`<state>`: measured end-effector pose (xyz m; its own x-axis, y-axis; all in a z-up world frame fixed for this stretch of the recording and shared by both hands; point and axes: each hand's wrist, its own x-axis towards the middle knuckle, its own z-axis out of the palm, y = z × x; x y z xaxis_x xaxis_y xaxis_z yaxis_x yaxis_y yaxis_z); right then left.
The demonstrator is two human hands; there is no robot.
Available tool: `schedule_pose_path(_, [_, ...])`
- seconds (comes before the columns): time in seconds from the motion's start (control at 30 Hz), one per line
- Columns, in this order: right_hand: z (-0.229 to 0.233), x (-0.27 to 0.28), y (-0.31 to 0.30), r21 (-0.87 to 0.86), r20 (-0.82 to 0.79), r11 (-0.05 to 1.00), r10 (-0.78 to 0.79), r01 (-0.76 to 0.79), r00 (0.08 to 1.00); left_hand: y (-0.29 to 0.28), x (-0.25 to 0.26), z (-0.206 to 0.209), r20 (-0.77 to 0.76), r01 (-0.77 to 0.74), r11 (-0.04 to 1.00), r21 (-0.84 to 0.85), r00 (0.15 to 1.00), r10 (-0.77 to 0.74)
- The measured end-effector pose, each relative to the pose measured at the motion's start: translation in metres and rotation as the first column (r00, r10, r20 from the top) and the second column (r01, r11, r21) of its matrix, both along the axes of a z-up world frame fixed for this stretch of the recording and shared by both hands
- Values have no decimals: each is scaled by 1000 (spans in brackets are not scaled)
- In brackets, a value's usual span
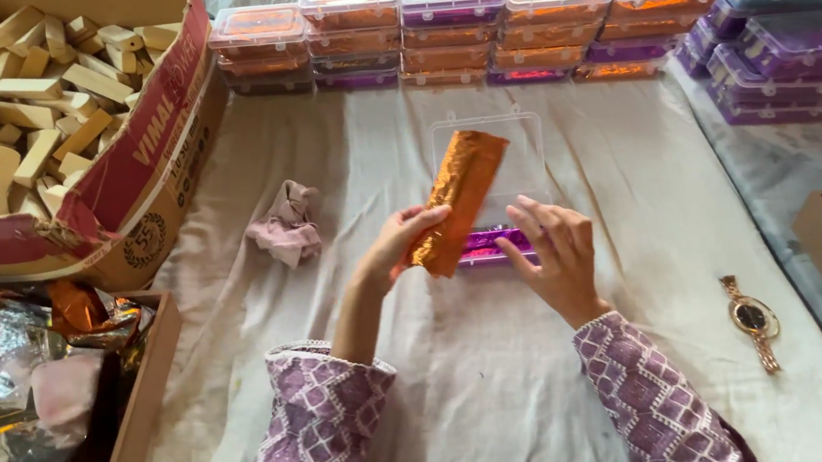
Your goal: Wrapping wooden blocks in foil and colored film then placing them into a plastic container.
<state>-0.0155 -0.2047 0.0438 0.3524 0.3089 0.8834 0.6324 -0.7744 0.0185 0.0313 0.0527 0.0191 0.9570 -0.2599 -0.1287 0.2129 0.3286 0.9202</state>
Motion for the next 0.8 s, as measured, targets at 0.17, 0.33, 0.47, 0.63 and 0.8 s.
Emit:
schedule_pose_path(0.17, [-1,-4,5,-207,98,978,26,-5,995,-25,-21,8,-99,105,994,4,990,-104])
schedule_pose_path(0.33, [-7,-2,8,-233,76,972,44,-25,996,-22,-18,-15,-68,186,959,-215,977,-204])
schedule_pose_path(0.47, [-7,-4,13,-215,84,976,41,-22,996,-24,-22,-26,-57,247,869,-429,953,-299])
schedule_pose_path(0.63, [-7,-5,15,-172,73,985,4,8,997,-34,-34,-11,-208,117,896,-427,952,-224])
schedule_pose_path(0.8, [-17,1,9,-109,63,993,48,-41,997,-34,-41,4,-232,72,899,-432,954,-188])
